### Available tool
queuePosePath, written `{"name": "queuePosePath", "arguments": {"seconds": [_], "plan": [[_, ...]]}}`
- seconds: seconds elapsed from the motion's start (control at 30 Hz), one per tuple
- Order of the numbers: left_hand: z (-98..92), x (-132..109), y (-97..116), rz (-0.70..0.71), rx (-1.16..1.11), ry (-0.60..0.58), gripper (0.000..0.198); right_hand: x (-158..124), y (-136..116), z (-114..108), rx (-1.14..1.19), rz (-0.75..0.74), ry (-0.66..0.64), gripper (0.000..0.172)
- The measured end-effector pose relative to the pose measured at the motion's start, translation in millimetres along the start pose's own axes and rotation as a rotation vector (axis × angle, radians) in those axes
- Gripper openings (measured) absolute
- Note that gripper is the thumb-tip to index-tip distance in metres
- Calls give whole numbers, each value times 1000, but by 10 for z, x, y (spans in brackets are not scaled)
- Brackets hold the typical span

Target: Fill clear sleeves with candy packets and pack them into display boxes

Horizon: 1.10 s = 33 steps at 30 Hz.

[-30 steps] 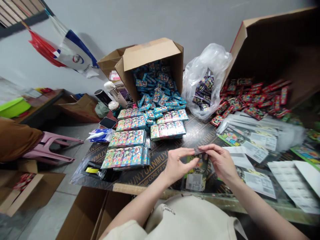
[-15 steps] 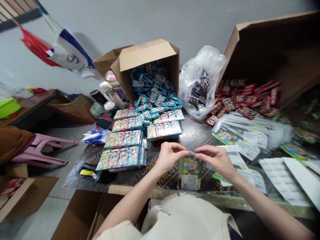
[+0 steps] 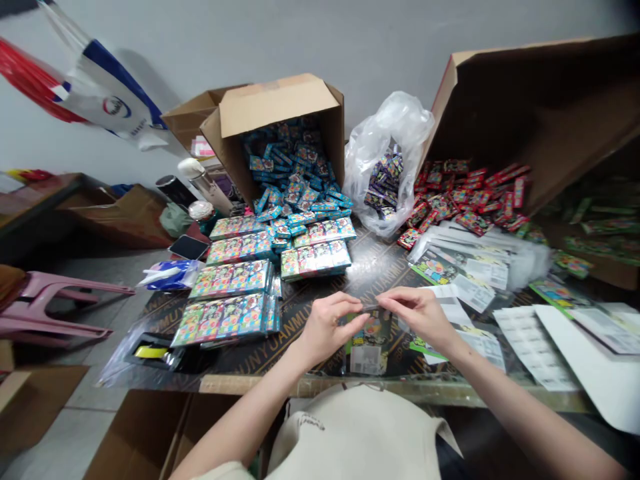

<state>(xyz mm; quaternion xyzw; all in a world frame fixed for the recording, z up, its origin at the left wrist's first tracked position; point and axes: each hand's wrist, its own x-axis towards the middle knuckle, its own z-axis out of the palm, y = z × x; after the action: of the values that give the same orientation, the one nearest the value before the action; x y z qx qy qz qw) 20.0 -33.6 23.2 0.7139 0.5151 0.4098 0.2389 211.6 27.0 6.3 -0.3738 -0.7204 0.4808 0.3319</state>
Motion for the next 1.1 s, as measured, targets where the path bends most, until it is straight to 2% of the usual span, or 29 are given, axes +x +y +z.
{"name": "queuePosePath", "arguments": {"seconds": [0.07,0.17,0.23,0.3,0.37,0.4,0.47,0.53,0.67,0.73,0.83,0.9,0.93,1.0,1.07,1.1], "plan": [[-2,-29,-16,39,50,0,12,-103,6,48,-59,-124,58,18],[11,-18,-45,59,100,-39,15,-155,27,15,-125,-225,9,25],[27,6,-62,73,143,-93,21,-94,113,-145,-169,-201,39,28],[41,26,-75,85,178,-132,26,-1,285,-399,-254,-141,187,28],[45,44,-92,78,182,-121,25,75,522,-668,-371,-65,340,26],[43,55,-106,61,167,-103,23,97,647,-779,-421,-28,374,25],[31,79,-149,0,109,-56,20,102,863,-920,-476,23,375,25],[10,100,-212,-87,31,10,17,64,985,-943,-480,43,349,24],[-32,60,-370,-250,-74,206,13,-63,927,-723,-389,72,294,26],[-47,-10,-437,-319,-86,310,14,-138,826,-509,-188,135,141,31],[-77,-123,-466,-387,-85,445,15,-271,703,-69,191,237,-182,43],[-117,-163,-416,-380,-76,521,13,-336,650,258,311,272,-305,47],[-147,-167,-375,-361,-61,565,12,-345,625,405,327,279,-319,44],[-223,-153,-290,-319,0,681,11,-296,567,620,327,258,-261,36],[-307,-153,-252,-306,74,801,13,-163,500,687,315,201,-165,31],[-344,-176,-265,-318,99,845,15,-77,470,662,295,162,-164,32]]}}
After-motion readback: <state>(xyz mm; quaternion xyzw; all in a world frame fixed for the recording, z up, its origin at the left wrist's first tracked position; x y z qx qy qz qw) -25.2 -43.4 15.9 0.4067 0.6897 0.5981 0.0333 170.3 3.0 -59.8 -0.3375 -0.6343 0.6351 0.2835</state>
